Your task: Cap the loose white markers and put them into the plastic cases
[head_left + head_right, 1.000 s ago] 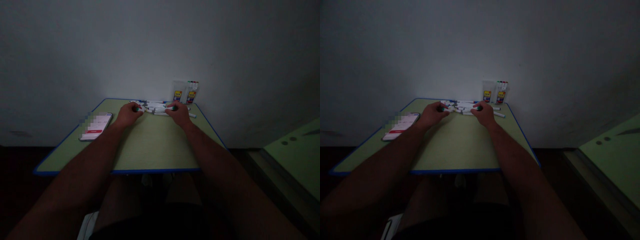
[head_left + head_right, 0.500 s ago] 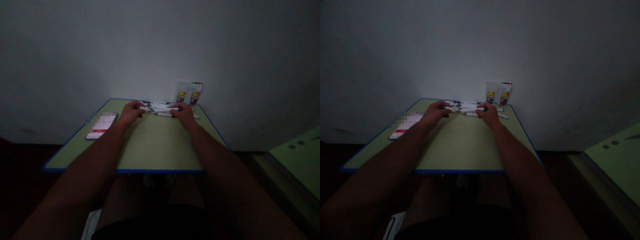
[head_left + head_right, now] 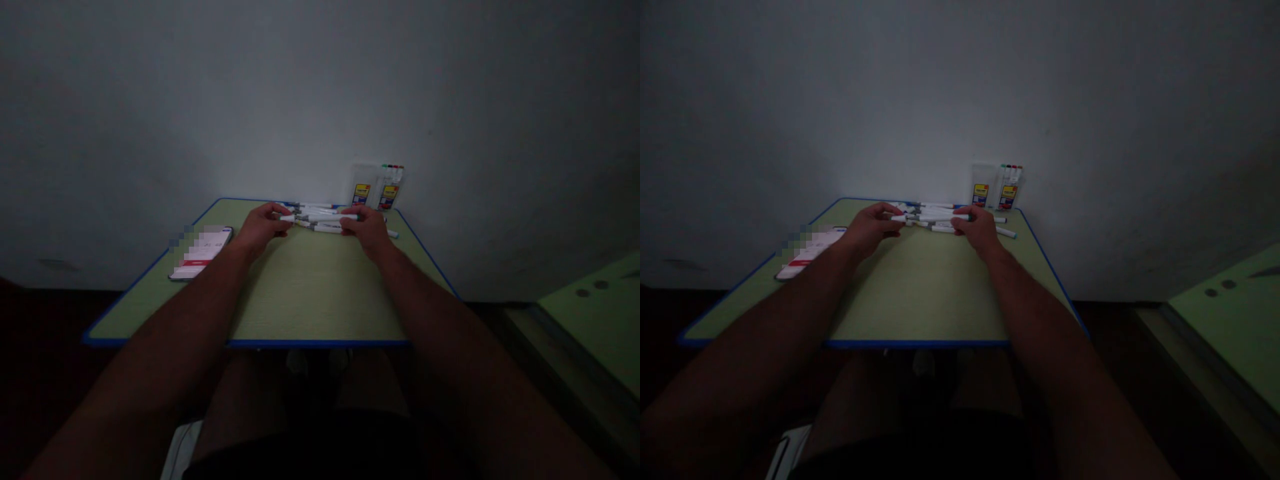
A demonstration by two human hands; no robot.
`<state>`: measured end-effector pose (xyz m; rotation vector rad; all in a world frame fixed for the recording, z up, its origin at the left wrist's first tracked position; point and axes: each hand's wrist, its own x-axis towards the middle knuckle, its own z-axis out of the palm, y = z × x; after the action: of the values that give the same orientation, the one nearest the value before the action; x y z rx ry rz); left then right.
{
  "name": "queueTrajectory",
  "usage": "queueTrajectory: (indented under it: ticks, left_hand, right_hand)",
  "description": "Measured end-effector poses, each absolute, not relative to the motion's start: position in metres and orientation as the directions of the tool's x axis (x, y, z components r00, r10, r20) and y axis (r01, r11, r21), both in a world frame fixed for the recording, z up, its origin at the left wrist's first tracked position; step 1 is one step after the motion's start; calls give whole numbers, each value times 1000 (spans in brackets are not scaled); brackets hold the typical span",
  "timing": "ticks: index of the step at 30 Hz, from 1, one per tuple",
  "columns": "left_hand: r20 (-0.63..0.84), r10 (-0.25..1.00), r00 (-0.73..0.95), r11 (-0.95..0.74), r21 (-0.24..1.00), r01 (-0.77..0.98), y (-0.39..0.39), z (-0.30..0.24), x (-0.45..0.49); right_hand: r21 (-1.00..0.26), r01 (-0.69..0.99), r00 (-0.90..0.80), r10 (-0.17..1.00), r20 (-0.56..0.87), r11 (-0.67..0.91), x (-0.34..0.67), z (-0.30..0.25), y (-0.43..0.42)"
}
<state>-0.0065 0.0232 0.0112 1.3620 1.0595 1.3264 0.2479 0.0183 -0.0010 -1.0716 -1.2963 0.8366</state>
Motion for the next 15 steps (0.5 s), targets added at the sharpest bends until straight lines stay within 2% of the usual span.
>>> queueTrajectory:
  ticks: [15]
  left_hand:
    - [257, 962, 88, -264, 961, 85, 19, 11, -1]
  right_hand:
    - [-946, 115, 80, 947, 312, 302, 246, 0, 15]
